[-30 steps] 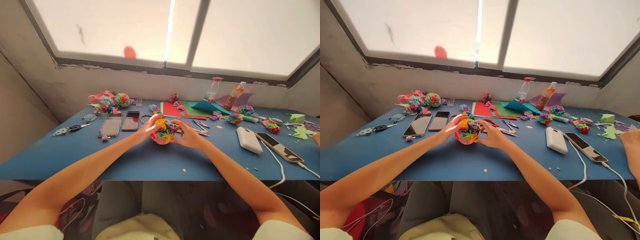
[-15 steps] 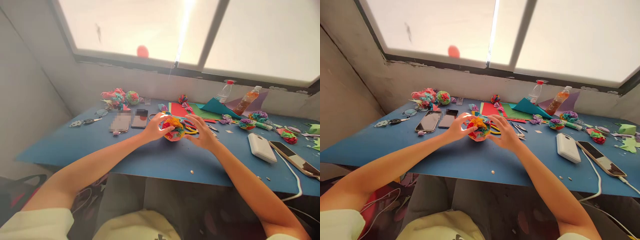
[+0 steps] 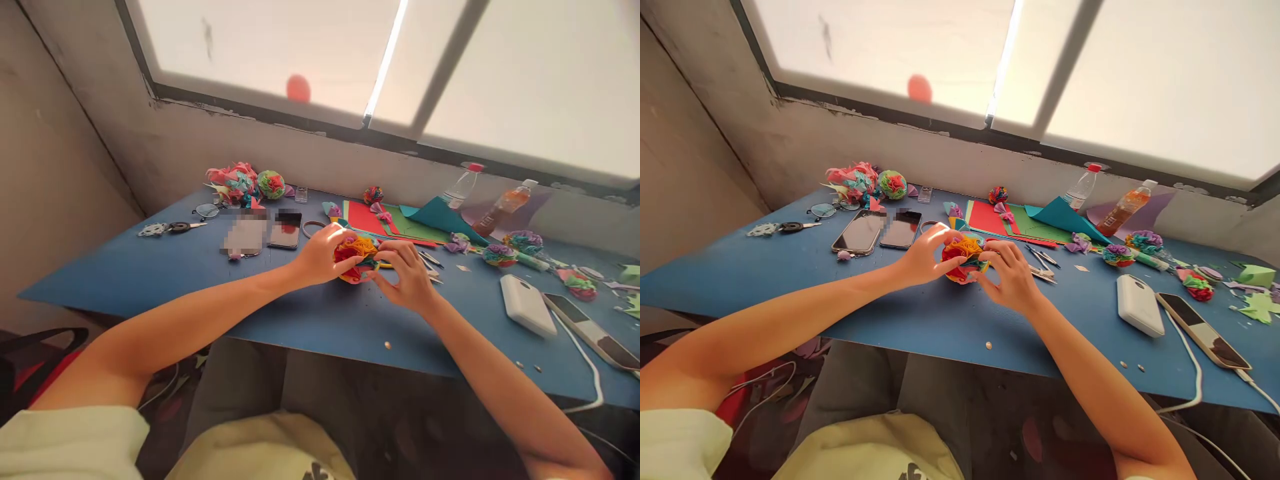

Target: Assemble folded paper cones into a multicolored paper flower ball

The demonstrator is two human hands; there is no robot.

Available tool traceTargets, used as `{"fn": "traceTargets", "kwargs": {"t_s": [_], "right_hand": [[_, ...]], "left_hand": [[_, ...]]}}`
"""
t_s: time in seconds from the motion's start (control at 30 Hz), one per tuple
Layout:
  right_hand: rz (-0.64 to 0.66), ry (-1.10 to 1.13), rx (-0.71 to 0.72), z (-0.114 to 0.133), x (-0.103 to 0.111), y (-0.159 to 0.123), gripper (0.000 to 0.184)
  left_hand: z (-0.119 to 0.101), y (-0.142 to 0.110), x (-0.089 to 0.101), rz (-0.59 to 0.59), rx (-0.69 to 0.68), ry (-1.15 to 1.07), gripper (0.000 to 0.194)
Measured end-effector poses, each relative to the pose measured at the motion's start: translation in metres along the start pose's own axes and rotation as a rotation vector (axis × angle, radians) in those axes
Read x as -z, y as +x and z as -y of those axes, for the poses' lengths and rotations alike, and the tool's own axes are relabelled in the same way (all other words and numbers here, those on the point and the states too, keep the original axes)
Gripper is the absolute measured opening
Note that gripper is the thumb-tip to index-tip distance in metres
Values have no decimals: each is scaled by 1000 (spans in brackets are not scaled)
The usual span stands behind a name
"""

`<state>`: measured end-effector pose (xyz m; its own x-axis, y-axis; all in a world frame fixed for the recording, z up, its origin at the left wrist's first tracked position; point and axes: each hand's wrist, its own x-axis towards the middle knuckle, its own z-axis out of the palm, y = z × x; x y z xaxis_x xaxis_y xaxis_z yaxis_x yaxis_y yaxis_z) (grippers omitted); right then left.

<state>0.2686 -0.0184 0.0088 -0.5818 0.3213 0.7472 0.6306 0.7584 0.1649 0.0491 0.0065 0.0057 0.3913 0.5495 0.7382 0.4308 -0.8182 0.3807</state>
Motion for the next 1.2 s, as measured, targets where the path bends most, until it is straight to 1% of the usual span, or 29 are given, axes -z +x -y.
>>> {"fn": "traceTargets", "kwargs": {"t_s": [0.1, 0.23, 0.37, 0.47, 0.6, 0.73, 0.87, 1.03, 1.1, 1.2], "right_hand": [[53, -34, -30, 4, -1, 0, 26], [152, -110, -31, 7, -5, -1, 23], [187, -151, -8, 7, -8, -1, 28], [171, -160, 7, 5, -7, -1, 27], [94, -169, 33, 2, -7, -1, 20], [63, -133, 27, 1, -6, -2, 16], [52, -84, 9, 1, -5, -2, 8], [48, -42, -4, 2, -5, -1, 9], [59, -46, -12, 2, -5, -1, 9], [66, -60, -9, 2, -6, -1, 8]], "left_hand": [[-2, -1, -2, -6, 0, 10, 34], [-3, -3, -3, -30, 33, 48, 32], [-4, -3, -3, -24, 67, 49, 30], [-3, -1, -3, -14, 101, 37, 29], [3, 2, -1, -16, 141, 32, 26], [8, 4, 1, 1, 136, 16, 24], [7, 4, 2, 34, 121, -10, 22], [5, 3, 4, 22, 58, -66, 14], [4, 3, 5, 59, 48, -118, 20], [3, 3, 7, 174, 37, -177, 45]]}}
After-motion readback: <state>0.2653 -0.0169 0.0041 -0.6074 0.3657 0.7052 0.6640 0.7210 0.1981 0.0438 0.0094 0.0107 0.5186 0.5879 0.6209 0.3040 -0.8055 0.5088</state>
